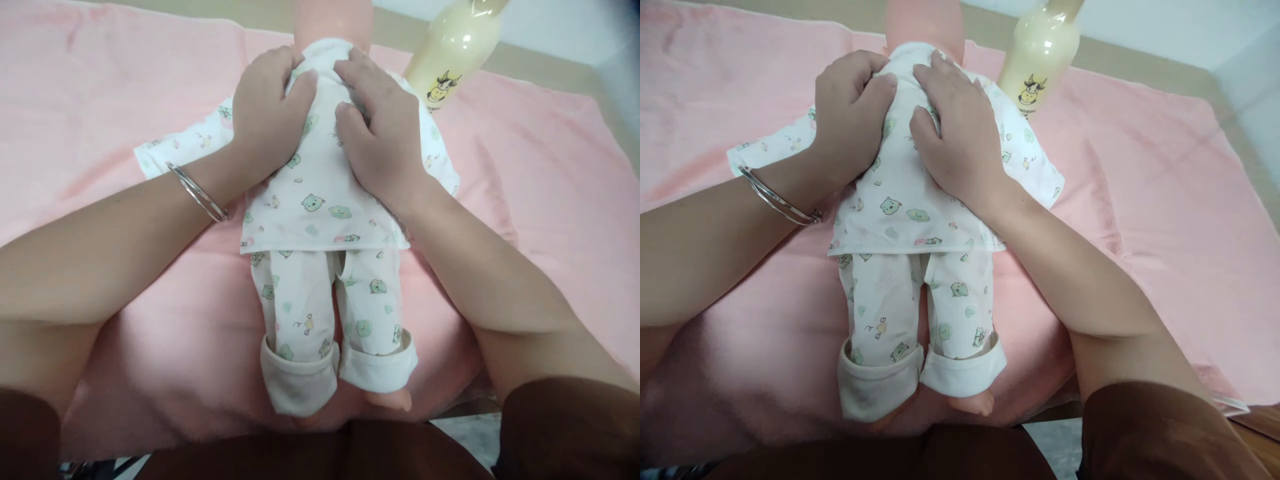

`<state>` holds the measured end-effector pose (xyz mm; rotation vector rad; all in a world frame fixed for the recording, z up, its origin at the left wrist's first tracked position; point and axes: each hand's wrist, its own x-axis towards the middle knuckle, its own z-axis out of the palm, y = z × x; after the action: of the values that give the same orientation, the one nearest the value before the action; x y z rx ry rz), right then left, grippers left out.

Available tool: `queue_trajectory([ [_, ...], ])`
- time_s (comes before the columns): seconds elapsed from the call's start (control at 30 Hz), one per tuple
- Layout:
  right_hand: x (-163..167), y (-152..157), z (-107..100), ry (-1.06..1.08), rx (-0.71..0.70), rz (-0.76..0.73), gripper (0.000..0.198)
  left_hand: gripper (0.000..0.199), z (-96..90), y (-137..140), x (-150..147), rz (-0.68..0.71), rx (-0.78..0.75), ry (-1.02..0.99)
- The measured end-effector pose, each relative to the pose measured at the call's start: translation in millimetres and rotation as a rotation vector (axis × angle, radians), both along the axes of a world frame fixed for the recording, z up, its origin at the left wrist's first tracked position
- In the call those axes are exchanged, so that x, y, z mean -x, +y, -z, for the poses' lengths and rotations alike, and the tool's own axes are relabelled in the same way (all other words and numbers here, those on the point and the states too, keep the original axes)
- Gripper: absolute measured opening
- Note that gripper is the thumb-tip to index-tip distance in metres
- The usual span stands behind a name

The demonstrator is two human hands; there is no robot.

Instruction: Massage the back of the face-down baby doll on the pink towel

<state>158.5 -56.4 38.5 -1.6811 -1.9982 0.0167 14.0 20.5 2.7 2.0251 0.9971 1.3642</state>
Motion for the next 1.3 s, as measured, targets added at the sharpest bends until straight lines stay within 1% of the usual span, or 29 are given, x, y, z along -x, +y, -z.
queue_trajectory([
  [0.1,0,-1,0,0.019,0.003,0.036,0.050,0.021,-0.3,0,-1,-0.074,-0.014,0.083],
  [0.33,1,0,0,0.003,0.013,0.058,0.050,0.021,5.2,6,-1,-0.060,-0.055,0.043],
  [0.43,1,-1,0,0.005,0.004,0.054,0.051,0.020,7.9,9,0,-0.034,-0.073,0.015],
  [0.53,0,-1,0,0.007,-0.006,0.044,0.051,0.021,5.8,8,1,-0.039,-0.055,0.049],
  [0.7,0,-4,0,0.015,-0.027,0.009,0.049,0.019,-1.8,-2,-1,-0.088,-0.017,0.110],
  [1.0,1,-3,1,0.038,-0.006,0.033,0.049,0.018,-5.5,-8,-1,-0.104,-0.010,0.136],
  [1.17,0,-1,2,0.035,0.021,0.010,0.056,0.014,-6.4,-9,-1,-0.113,-0.011,0.156],
  [1.3,-4,2,8,0.072,-0.031,-0.007,0.053,0.012,-5.0,-8,2,-0.101,0.004,0.138],
])
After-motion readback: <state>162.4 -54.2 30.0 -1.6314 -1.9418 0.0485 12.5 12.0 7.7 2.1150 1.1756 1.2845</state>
